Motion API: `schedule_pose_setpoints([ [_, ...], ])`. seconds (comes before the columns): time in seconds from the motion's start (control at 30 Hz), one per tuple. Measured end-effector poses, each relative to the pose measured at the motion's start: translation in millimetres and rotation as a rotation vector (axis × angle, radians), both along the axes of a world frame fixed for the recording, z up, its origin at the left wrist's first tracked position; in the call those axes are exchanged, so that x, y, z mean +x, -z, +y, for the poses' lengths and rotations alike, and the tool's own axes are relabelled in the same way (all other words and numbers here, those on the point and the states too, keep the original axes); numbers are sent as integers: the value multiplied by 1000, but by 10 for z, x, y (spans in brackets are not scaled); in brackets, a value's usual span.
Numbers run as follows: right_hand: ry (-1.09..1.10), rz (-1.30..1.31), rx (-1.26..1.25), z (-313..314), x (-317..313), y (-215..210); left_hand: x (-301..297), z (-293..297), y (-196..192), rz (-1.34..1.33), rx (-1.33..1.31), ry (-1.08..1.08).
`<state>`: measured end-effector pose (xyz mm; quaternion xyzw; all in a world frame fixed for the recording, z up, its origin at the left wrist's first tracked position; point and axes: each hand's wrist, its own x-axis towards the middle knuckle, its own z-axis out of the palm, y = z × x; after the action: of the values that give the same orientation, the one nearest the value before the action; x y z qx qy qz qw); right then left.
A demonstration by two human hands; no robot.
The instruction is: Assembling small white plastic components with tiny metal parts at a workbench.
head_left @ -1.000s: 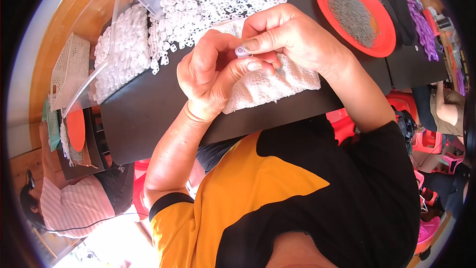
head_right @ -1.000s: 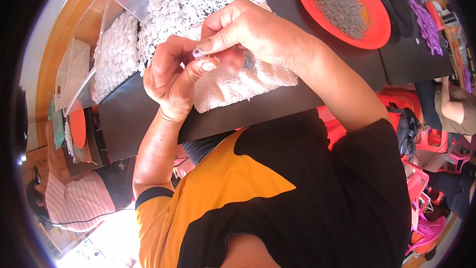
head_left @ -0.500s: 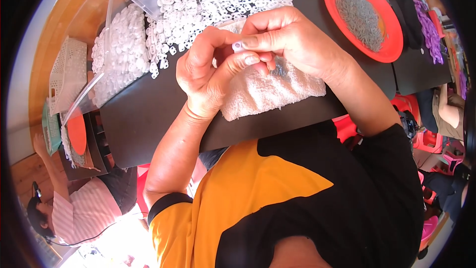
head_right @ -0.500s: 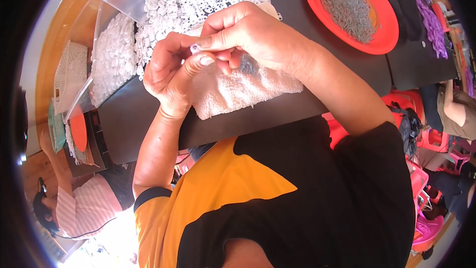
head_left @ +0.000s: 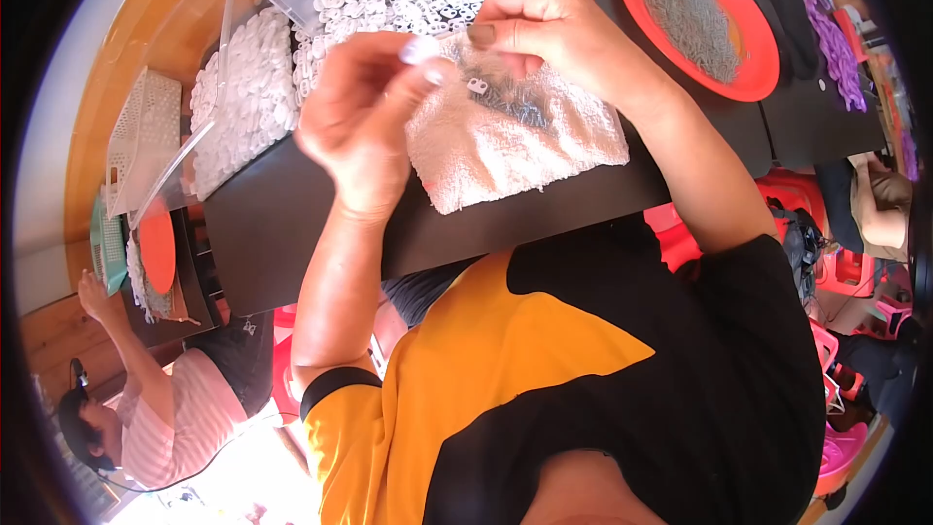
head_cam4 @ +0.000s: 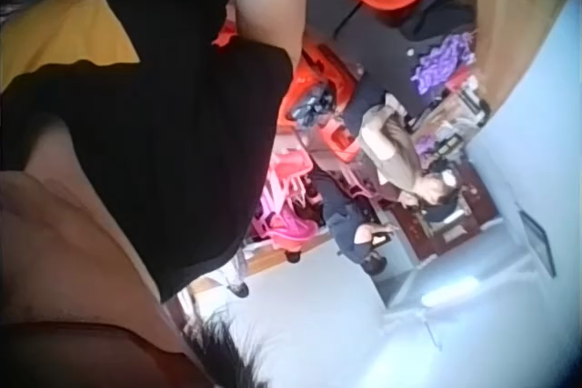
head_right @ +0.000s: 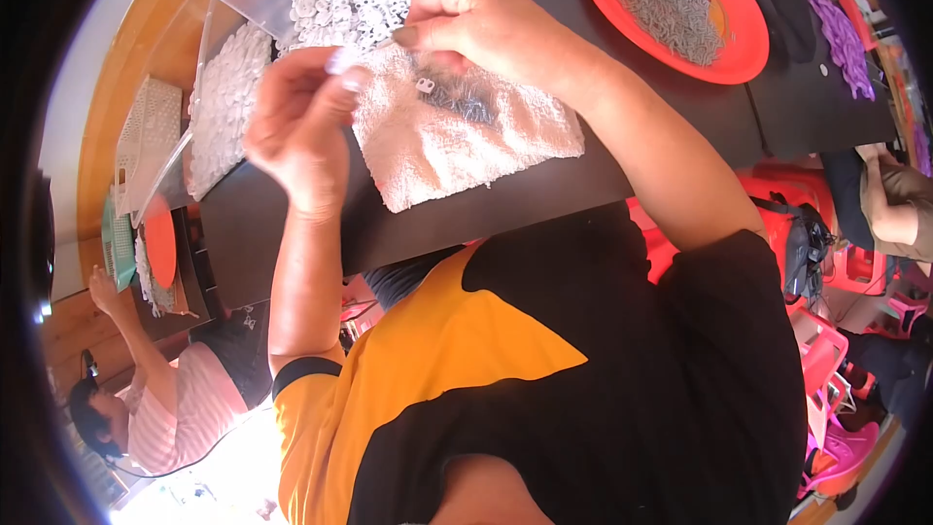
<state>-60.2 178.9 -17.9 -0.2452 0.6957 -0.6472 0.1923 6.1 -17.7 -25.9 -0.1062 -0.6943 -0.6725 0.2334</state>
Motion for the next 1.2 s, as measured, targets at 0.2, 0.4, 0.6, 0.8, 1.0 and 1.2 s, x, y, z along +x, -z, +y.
schedule_pose_setpoints([
  [0.2, 314, 786, 398, 198, -39, 28, -74, -514, -784, 296, -201, -468],
  [0.4, 304, 789, 336, 159, -62, -52, -283, -1384, -736, 180, -991, -763],
  [0.6, 463, 1033, 335, 268, -260, 97, -63, -174, -427, 96, -685, -104],
  [0.8, 379, 673, 480, 216, -105, -78, -236, 165, 155, -57, -975, 133],
  [1.0, 250, 893, 630, 249, -187, 102, -245, 105, 251, -189, -658, 184],
  [1.2, 166, 900, 705, 138, -199, 288, -280, 98, 237, -381, -333, 140],
])
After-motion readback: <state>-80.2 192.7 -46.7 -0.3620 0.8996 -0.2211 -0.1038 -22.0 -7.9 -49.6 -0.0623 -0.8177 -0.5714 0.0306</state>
